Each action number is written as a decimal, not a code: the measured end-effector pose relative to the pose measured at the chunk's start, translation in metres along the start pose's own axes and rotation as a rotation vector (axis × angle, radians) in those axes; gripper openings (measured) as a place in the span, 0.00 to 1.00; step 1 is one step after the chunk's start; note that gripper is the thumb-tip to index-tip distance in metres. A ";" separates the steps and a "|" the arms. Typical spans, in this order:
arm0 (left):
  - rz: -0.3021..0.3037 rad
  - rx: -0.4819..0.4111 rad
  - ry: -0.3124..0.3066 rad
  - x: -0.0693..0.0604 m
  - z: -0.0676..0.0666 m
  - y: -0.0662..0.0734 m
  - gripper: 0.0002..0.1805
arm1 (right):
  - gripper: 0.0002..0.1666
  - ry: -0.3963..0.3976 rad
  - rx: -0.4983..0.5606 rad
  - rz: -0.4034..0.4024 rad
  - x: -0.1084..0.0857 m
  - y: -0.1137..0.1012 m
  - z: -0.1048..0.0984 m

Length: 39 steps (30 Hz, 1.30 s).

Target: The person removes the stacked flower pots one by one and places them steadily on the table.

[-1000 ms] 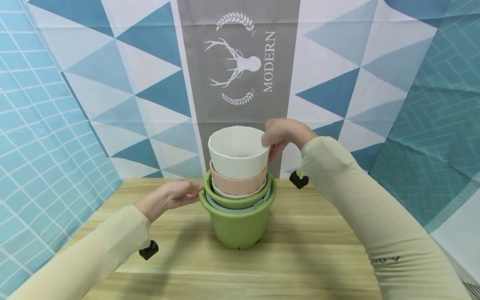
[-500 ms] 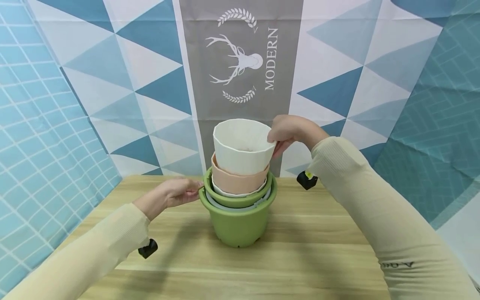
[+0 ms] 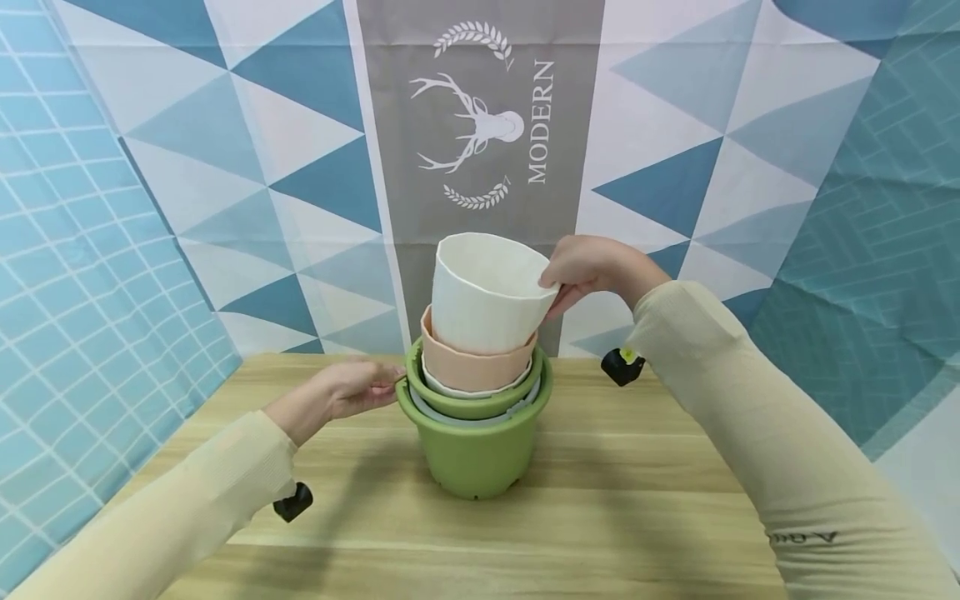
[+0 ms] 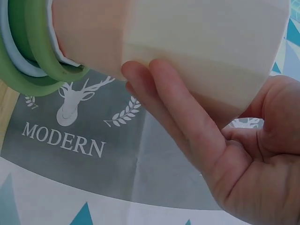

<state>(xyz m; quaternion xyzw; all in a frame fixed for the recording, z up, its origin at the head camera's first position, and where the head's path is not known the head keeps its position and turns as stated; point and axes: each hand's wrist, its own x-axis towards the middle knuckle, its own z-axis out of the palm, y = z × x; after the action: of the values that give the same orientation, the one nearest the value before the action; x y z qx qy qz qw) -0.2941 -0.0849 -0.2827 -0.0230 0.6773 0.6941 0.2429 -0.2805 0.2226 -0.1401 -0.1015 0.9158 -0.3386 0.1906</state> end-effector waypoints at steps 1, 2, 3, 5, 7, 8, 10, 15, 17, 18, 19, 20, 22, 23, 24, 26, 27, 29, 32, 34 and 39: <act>0.000 -0.001 0.000 0.000 0.000 0.000 0.23 | 0.23 -0.006 0.012 0.000 0.000 0.002 0.000; -0.001 -0.003 -0.001 -0.001 0.000 -0.001 0.23 | 0.23 -0.012 0.024 0.001 0.001 0.004 -0.001; -0.005 -0.006 0.000 0.000 0.000 -0.001 0.23 | 0.23 -0.014 0.037 0.006 0.001 0.006 -0.001; -0.004 -0.007 -0.011 0.000 0.001 -0.002 0.22 | 0.23 -0.020 0.060 0.008 0.001 0.010 -0.002; 0.000 0.000 -0.013 0.001 0.001 -0.002 0.21 | 0.23 -0.019 0.081 0.005 0.001 0.014 -0.002; 0.001 0.003 -0.014 0.001 0.002 -0.002 0.20 | 0.23 -0.016 0.087 0.001 0.001 0.016 -0.003; 0.002 0.009 -0.014 0.001 0.002 -0.001 0.20 | 0.23 -0.006 0.091 -0.009 0.000 0.019 -0.004; -0.004 0.003 -0.017 0.003 0.004 0.000 0.20 | 0.22 0.026 0.088 -0.011 -0.003 0.027 -0.005; -0.003 0.005 -0.019 0.003 0.005 0.000 0.20 | 0.22 0.036 0.090 -0.011 -0.004 0.028 -0.006; -0.003 0.009 -0.018 0.003 0.005 0.000 0.20 | 0.22 0.041 0.092 -0.009 -0.004 0.029 -0.006; -0.003 0.009 -0.017 0.003 0.006 0.001 0.19 | 0.23 0.046 0.096 -0.009 -0.004 0.029 -0.006; -0.003 0.008 -0.017 0.003 0.006 0.001 0.20 | 0.23 0.052 0.096 -0.008 -0.004 0.029 -0.006; -0.003 0.008 -0.012 0.003 0.006 0.001 0.20 | 0.23 0.063 0.095 -0.003 -0.005 0.029 -0.006; -0.004 0.007 -0.009 0.003 0.006 0.002 0.20 | 0.24 0.068 0.094 -0.003 -0.005 0.029 -0.005; -0.003 0.004 -0.005 0.003 0.005 0.002 0.20 | 0.24 0.072 0.097 -0.002 -0.005 0.028 -0.005; -0.001 0.001 0.000 0.003 0.005 0.001 0.21 | 0.23 0.073 0.111 -0.005 -0.005 0.028 -0.005; 0.002 0.001 0.002 0.003 0.005 0.001 0.21 | 0.23 0.067 0.128 -0.005 -0.005 0.028 -0.006; 0.005 -0.001 0.008 0.002 0.004 0.000 0.21 | 0.21 0.050 0.168 -0.005 -0.005 0.029 -0.005; 0.000 0.001 0.015 0.002 0.003 -0.003 0.20 | 0.18 0.005 0.224 -0.003 -0.004 0.030 -0.003; -0.001 0.007 0.018 0.001 0.002 -0.004 0.20 | 0.18 -0.018 0.241 -0.006 -0.004 0.032 -0.002; 0.009 0.016 0.021 -0.001 0.001 -0.002 0.21 | 0.20 -0.021 0.252 -0.031 -0.002 0.033 -0.001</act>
<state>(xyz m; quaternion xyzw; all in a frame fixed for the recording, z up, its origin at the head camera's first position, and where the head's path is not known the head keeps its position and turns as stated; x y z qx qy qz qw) -0.2927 -0.0847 -0.2845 -0.0252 0.6855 0.6894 0.2330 -0.2811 0.2482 -0.1602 -0.0946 0.8622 -0.4529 0.2063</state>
